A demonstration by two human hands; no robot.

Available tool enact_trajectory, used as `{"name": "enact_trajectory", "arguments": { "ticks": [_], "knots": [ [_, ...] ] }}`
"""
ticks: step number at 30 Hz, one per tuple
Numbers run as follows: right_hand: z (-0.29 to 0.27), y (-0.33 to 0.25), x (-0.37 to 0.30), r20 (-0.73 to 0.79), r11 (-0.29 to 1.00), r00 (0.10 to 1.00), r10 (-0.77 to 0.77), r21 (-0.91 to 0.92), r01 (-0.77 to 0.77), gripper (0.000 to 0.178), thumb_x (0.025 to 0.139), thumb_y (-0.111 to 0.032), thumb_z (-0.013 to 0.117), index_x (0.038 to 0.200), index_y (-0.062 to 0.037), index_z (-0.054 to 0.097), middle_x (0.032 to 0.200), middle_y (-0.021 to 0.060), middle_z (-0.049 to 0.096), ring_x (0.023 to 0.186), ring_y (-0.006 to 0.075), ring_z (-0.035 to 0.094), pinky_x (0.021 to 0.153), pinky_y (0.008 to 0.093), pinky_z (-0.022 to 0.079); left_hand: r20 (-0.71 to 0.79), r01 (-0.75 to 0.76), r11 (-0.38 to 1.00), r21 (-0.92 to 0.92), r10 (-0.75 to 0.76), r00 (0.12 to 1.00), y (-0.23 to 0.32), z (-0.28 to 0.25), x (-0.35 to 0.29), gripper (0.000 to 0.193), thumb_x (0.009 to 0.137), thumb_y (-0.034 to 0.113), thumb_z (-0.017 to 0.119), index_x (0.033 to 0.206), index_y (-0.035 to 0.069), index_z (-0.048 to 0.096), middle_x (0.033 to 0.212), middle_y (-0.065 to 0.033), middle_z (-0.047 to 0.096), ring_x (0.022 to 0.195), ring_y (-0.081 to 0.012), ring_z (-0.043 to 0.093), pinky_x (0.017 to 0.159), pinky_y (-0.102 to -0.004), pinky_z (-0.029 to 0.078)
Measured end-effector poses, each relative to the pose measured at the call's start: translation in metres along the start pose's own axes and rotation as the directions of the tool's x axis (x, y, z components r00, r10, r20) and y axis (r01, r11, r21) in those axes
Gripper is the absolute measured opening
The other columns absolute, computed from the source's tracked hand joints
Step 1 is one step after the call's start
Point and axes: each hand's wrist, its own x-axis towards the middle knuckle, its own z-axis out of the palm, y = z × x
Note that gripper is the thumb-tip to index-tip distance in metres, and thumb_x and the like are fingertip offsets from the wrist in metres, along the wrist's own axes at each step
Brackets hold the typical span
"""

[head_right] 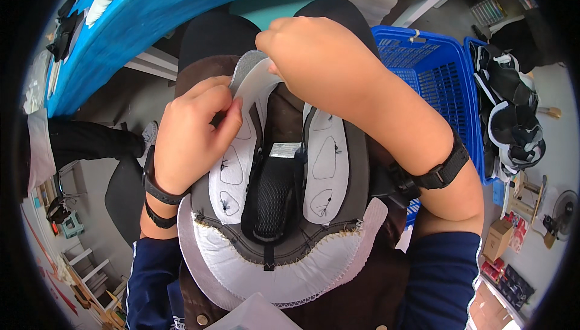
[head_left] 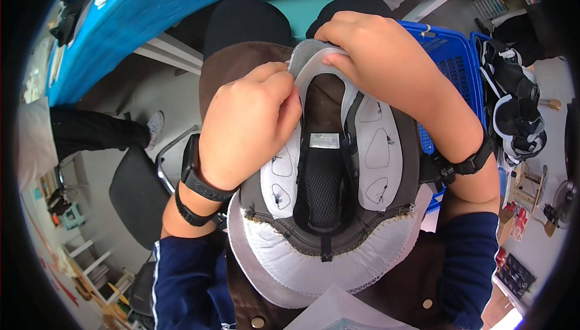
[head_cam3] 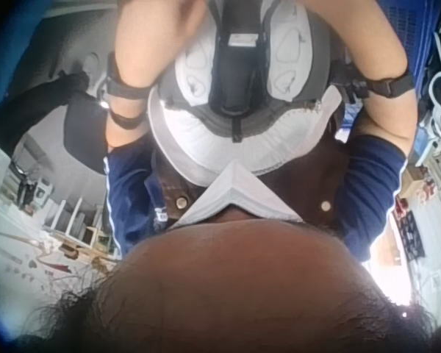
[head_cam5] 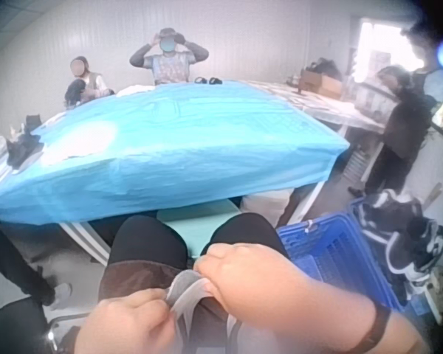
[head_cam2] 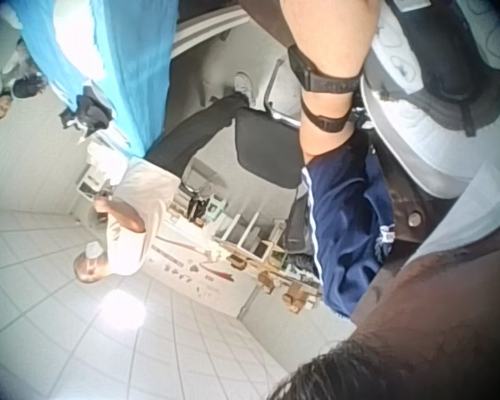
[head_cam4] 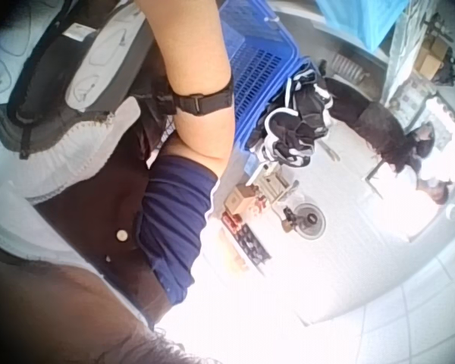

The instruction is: Attaching internal foam pads to the interior of a sneaker upper.

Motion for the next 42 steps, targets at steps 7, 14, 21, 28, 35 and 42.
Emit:
{"name": "enact_trajectory", "arguments": {
  "ticks": [7,14,21,28,35,42],
  "knots": [
    [0.001,0.004,-0.001,-0.021,0.997,1.000,0.000,0.081,0.001,0.015,0.077,-0.010,0.063,0.089,-0.0021,0.061,0.082,0.0126,0.060,0.081,0.0313,0.059,0.071,0.0397,0.047,-0.037,0.014,1.000,0.021,-0.013,0.999,-0.001,0.002,0.001,0.017,0.078,0.007,0.063,0.068,0.000,0.051,0.076,-0.0127,0.058,0.057,-0.0317,0.055,0.050,-0.0350,0.043],
    [-0.001,0.001,-0.001,0.026,0.999,0.999,0.030,0.022,-0.030,0.013,0.077,-0.010,0.063,0.087,-0.0023,0.061,0.082,0.0129,0.060,0.080,0.0315,0.059,0.071,0.0392,0.047,0.026,0.002,0.994,0.105,-0.005,1.000,0.002,0.001,0.004,0.016,0.079,0.008,0.062,0.069,0.001,0.052,0.073,-0.0127,0.056,0.058,-0.0324,0.055,0.051,-0.0366,0.043],
    [-0.028,-0.029,-0.014,-0.146,0.982,0.982,0.117,-0.133,-0.137,0.018,0.072,-0.013,0.067,0.081,-0.0022,0.056,0.076,0.0123,0.055,0.077,0.0314,0.055,0.066,0.0396,0.044,0.018,-0.064,0.989,0.133,0.062,0.998,0.000,0.000,0.000,0.013,0.080,0.008,0.061,0.073,0.002,0.052,0.083,-0.0118,0.058,0.061,-0.0333,0.056,0.054,-0.0377,0.046],
    [-0.046,-0.059,-0.053,0.148,0.861,0.909,0.389,-0.409,-0.302,0.014,0.070,-0.012,0.063,0.077,-0.0059,0.053,0.071,0.0075,0.051,0.071,0.0248,0.054,0.060,0.0340,0.044,0.000,-0.086,0.981,0.176,0.087,0.996,-0.002,-0.002,-0.004,0.014,0.080,0.008,0.061,0.073,0.001,0.051,0.084,-0.0118,0.059,0.062,-0.0332,0.057,0.054,-0.0379,0.047],
    [-0.031,-0.058,-0.055,0.073,0.922,0.965,0.252,-0.321,-0.216,0.006,0.068,-0.006,0.056,0.073,-0.0060,0.052,0.071,0.0066,0.050,0.070,0.0226,0.053,0.059,0.0334,0.044,0.003,-0.073,0.985,0.159,0.074,0.997,-0.003,-0.001,-0.005,0.013,0.080,0.008,0.060,0.072,0.000,0.052,0.087,-0.0123,0.060,0.062,-0.0330,0.057,0.055,-0.0377,0.047],
    [-0.029,-0.060,-0.061,0.044,0.975,0.977,0.209,-0.083,-0.205,0.013,0.076,-0.007,0.060,0.070,-0.0028,0.049,0.069,0.0102,0.047,0.064,0.0286,0.049,0.057,0.0367,0.041,0.039,-0.100,0.989,0.106,0.096,0.995,-0.001,-0.006,-0.006,0.011,0.077,0.009,0.060,0.077,-0.003,0.058,0.090,-0.0141,0.060,0.066,-0.0311,0.061,0.060,-0.0366,0.050]
  ]
}}
